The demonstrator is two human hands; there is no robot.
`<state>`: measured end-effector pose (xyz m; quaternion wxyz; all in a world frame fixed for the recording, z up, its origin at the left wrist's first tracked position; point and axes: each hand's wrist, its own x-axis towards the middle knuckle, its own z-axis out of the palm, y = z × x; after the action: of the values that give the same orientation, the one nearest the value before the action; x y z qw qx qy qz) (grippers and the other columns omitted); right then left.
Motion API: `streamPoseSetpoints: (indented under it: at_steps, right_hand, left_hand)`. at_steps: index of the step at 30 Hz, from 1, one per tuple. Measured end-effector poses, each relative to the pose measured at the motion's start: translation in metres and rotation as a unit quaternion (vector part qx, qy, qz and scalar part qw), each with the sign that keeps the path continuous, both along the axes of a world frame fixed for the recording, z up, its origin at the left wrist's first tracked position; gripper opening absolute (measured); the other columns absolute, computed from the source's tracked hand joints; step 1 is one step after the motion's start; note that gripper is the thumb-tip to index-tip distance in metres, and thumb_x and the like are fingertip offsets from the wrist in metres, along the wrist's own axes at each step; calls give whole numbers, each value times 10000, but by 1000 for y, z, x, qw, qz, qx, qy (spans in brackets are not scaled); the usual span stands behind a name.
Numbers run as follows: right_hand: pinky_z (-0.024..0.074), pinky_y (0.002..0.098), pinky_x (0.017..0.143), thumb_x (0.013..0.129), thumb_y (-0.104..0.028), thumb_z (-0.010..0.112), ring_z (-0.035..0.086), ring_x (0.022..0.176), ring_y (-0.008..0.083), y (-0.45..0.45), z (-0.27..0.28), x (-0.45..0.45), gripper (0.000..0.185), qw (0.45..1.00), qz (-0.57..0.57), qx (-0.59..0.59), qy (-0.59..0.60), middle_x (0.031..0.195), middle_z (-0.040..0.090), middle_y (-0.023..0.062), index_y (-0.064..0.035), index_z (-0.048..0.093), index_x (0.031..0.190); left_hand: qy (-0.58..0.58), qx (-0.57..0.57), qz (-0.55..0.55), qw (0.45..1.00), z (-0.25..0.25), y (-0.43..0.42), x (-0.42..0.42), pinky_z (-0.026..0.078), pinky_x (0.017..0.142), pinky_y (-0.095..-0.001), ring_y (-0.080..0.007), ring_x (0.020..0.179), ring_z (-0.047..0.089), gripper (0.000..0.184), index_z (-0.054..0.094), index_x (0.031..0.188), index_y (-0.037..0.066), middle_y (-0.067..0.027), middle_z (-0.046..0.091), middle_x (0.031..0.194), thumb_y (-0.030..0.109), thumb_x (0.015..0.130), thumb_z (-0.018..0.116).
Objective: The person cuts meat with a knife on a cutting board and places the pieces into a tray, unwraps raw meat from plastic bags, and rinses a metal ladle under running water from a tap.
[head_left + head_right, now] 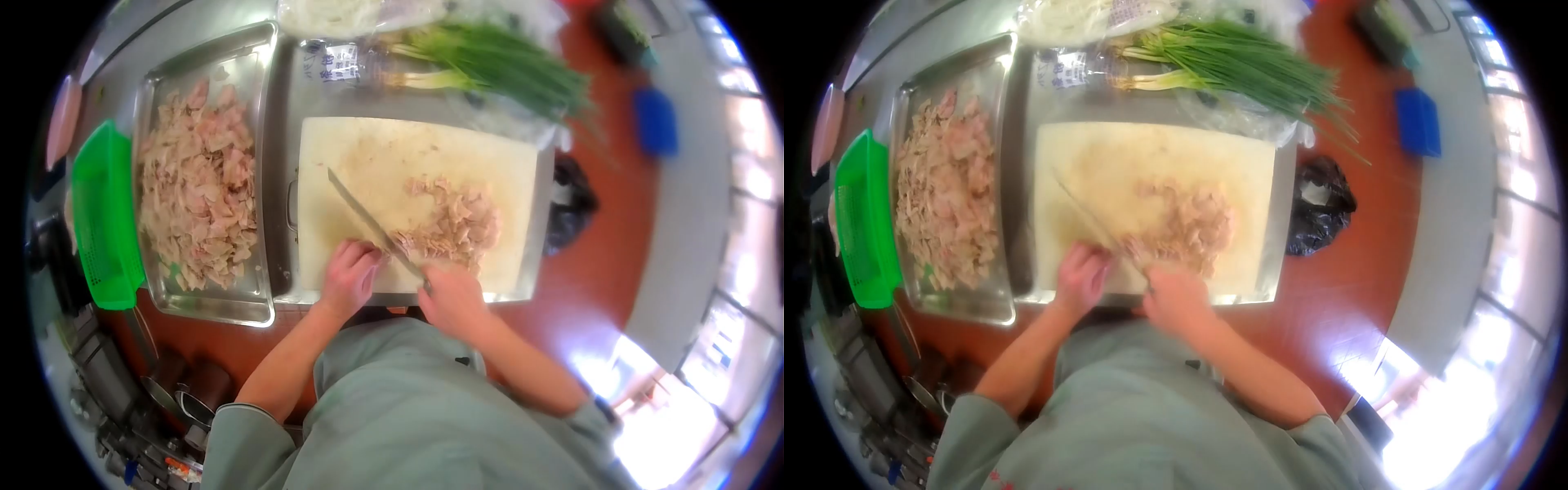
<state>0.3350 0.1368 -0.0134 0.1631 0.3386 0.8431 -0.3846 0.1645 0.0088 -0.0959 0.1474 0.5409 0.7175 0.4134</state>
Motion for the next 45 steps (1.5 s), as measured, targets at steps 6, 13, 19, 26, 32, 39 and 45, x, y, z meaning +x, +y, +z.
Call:
streamPoseSetpoints:
  at_steps: [6, 13, 19, 26, 32, 39, 45]
  right_hand:
    - [524, 535, 672, 857, -194, 632, 677, 744, 421, -16, -33, -11, 252, 1000, 24, 12, -3, 751, 673, 219, -55, 635, 1068]
    - [515, 516, 656, 857, -157, 623, 663, 743, 434, 3, -31, -26, 290, 996, -58, 0, 69, 753, 674, 212, -23, 643, 1114]
    - [509, 510, 622, 866, -148, 633, 652, 659, 418, -4, 7, 10, 240, 1000, 10, -8, -20, 690, 659, 187, -33, 641, 1076]
    - [516, 519, 635, 848, -156, 639, 659, 676, 420, -25, -18, -10, 198, 999, 16, 26, 10, 703, 664, 195, -32, 631, 1003]
    - [510, 533, 653, 849, -151, 636, 658, 720, 436, -5, -41, -42, 212, 995, -14, 49, 82, 712, 659, 214, -11, 629, 1009]
    - [512, 534, 676, 855, -154, 625, 653, 718, 439, -14, 3, 1, 211, 999, 4, -30, -14, 724, 664, 209, -14, 630, 1012]
    - [529, 527, 697, 840, -159, 610, 660, 753, 439, -20, -48, -53, 275, 999, -14, 27, 18, 768, 672, 229, -19, 643, 1074]
  left_hand:
    - [7, 22, -6, 1000, -4, 2, 0, 514, 727, -414, -332, 857, 610, 161, 671, 905, 15, -114, 651, 930, -37, 755, 704]
    - [5, 21, 10, 1000, -1, 0, -7, 510, 708, -410, -330, 840, 610, 164, 673, 922, 19, -119, 639, 912, -48, 773, 689]
    - [-1, 2, 18, 1000, -3, -3, -9, 516, 695, -418, -348, 826, 622, 151, 693, 898, 26, -145, 645, 906, -44, 764, 704]
    - [-2, -4, 19, 1000, -7, -4, -8, 518, 676, -405, -313, 820, 627, 165, 676, 905, 33, -101, 658, 913, -36, 757, 703]
    - [-14, -7, 19, 1000, -9, -4, -7, 527, 687, -418, -343, 804, 639, 133, 705, 884, 21, -147, 664, 889, -34, 764, 717]
    - [-1, 6, 18, 1000, -8, -3, -9, 523, 680, -408, -317, 806, 626, 148, 693, 882, 31, -111, 662, 905, -43, 754, 696]
    - [5, -8, 2, 1000, -7, -6, -7, 511, 697, -414, -318, 829, 605, 146, 676, 894, 29, -107, 649, 918, -28, 760, 683]
